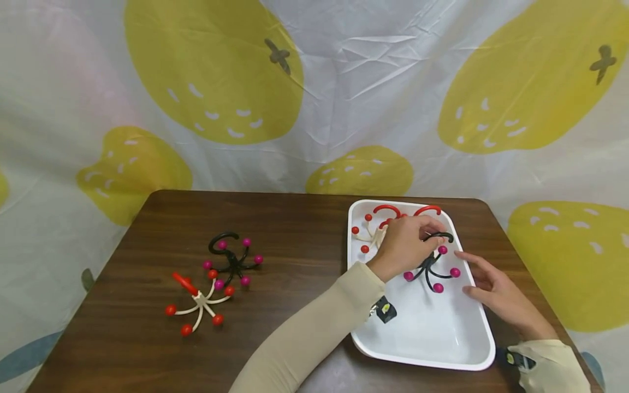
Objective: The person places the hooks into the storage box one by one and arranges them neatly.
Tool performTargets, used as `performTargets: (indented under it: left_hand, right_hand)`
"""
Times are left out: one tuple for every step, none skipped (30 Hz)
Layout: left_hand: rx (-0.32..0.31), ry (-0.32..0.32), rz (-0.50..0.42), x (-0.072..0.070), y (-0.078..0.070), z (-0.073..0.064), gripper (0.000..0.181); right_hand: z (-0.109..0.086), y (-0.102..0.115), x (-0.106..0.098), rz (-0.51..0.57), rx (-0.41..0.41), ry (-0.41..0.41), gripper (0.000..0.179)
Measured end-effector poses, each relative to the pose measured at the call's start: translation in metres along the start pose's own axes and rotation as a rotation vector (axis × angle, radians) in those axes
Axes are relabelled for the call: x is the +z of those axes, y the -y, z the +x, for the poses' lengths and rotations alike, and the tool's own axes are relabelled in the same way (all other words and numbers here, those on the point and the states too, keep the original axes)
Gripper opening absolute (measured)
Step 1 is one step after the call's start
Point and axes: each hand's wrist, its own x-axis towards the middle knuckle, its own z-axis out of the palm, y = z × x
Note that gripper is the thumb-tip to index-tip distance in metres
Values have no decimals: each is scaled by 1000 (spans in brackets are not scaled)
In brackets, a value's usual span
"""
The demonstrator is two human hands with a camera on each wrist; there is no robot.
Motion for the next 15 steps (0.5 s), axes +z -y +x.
performTargets:
  left_hand:
    - [-4,-1,3,1,1,0,14]
    - [-11,1,0,3,1,0,15]
    - [-20,7,-7,5,2,0,15]
    - [-31,15,-18,6,2,0,15]
    - [-44,25,-29,8,3,0,15]
    - [-55,35,-42,10,3,0,15]
    - [-62,44,-53,11,3,0,15]
    - [-70,53,-61,12,4,-1,14]
    - [-78,60,-71,13,5,-1,14]
    - [-84,66,-82,15,5,-2,14]
    - [-86,72,-89,16,6,-2,14]
    - [-86,76,-90,16,7,-2,14]
    - [-87,81,-91,17,7,-2,14]
    - [-87,86,-98,18,8,-3,14]
    - [-84,90,-99,18,8,-3,15]
  right_hand:
    - [0,0,0,3,-3,-1,73]
    - [0,0,0,4,-5,-2,73]
    - [0,0,-1,6,-5,-2,73]
    - [-1,1,-1,7,-8,-2,73]
    - [-1,0,-1,8,-11,-3,73]
    - [-2,0,-1,8,-17,-5,73]
    - [-2,0,-1,10,-23,-5,72]
    - [-3,0,-1,10,-29,-6,72]
    - [-3,-1,-1,11,-38,-7,72]
    - [-3,-1,0,11,-46,-10,72]
    - [-3,-2,0,11,-53,-11,72]
    - [-3,-2,0,10,-58,-14,72]
    - [-3,-2,0,8,-60,-16,72]
    - [-3,-3,1,6,-62,-18,72]
    - [-3,-3,1,2,-64,-19,72]
